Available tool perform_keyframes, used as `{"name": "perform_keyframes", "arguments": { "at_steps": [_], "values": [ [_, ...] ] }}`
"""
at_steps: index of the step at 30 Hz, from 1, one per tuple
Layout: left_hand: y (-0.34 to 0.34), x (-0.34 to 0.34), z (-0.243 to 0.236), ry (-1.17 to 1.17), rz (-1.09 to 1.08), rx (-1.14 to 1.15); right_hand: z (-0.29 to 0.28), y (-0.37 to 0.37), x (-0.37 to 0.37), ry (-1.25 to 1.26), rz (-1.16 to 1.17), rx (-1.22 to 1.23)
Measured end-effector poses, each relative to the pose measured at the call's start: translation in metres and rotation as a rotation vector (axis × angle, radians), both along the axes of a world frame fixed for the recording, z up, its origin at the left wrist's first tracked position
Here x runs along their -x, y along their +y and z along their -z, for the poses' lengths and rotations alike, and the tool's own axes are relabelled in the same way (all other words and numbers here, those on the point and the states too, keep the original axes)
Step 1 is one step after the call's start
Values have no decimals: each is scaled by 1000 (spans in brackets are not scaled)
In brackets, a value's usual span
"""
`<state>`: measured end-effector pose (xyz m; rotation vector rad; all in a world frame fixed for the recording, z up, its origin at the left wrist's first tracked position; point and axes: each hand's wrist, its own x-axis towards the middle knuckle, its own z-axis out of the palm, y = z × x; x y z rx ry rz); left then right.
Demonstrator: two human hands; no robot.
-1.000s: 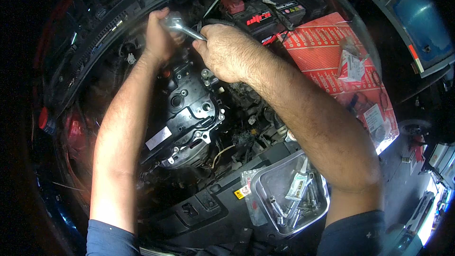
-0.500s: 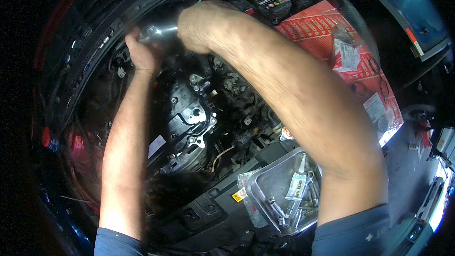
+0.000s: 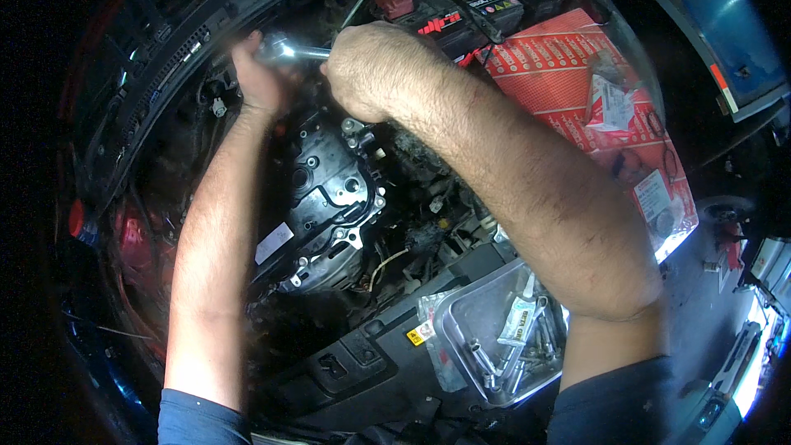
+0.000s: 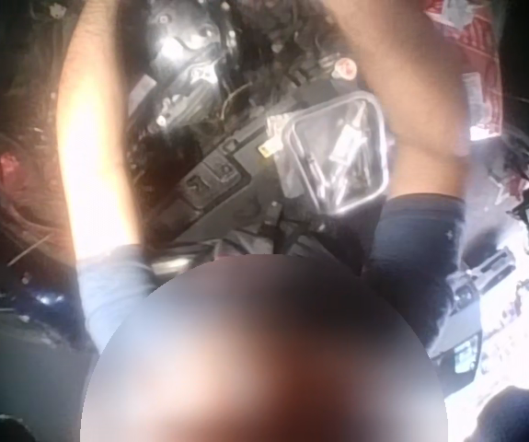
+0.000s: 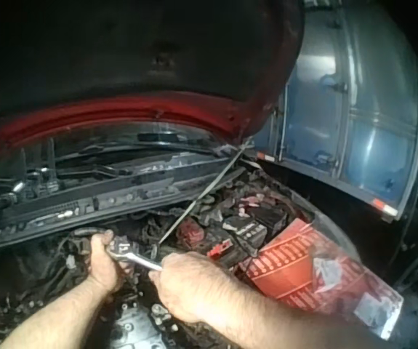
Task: The person works on a car engine with the hood open, using a ratchet to tighten bolts on the engine block. They then retrieve a small part from a box, apply lubricant with an oil can, and install the part into the engine.
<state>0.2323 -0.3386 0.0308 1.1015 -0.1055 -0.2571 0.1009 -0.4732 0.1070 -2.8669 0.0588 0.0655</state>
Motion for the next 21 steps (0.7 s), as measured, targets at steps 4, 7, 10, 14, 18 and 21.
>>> {"name": "perform_keyframes", "arguments": {
  "at_steps": [4,7,10,14,18,21],
  "values": [
    [13,-16,-5,89,147,-98,-7,-1,-3,-6,-32,-29],
    [30,-30,-20,-37,709,52,-19,-6,-11,11,11,-49],
    [50,-33,-30,-94,294,-126,-25,0,-15,-119,-71,-85],
    [78,-25,-37,-134,343,-173,-22,29,-15,-79,-126,-104],
    [95,-16,-31,-143,281,-201,-19,51,-16,20,-111,-158],
    [105,-14,-27,-72,222,-178,-17,65,-19,63,-119,-206]
  ]
}}
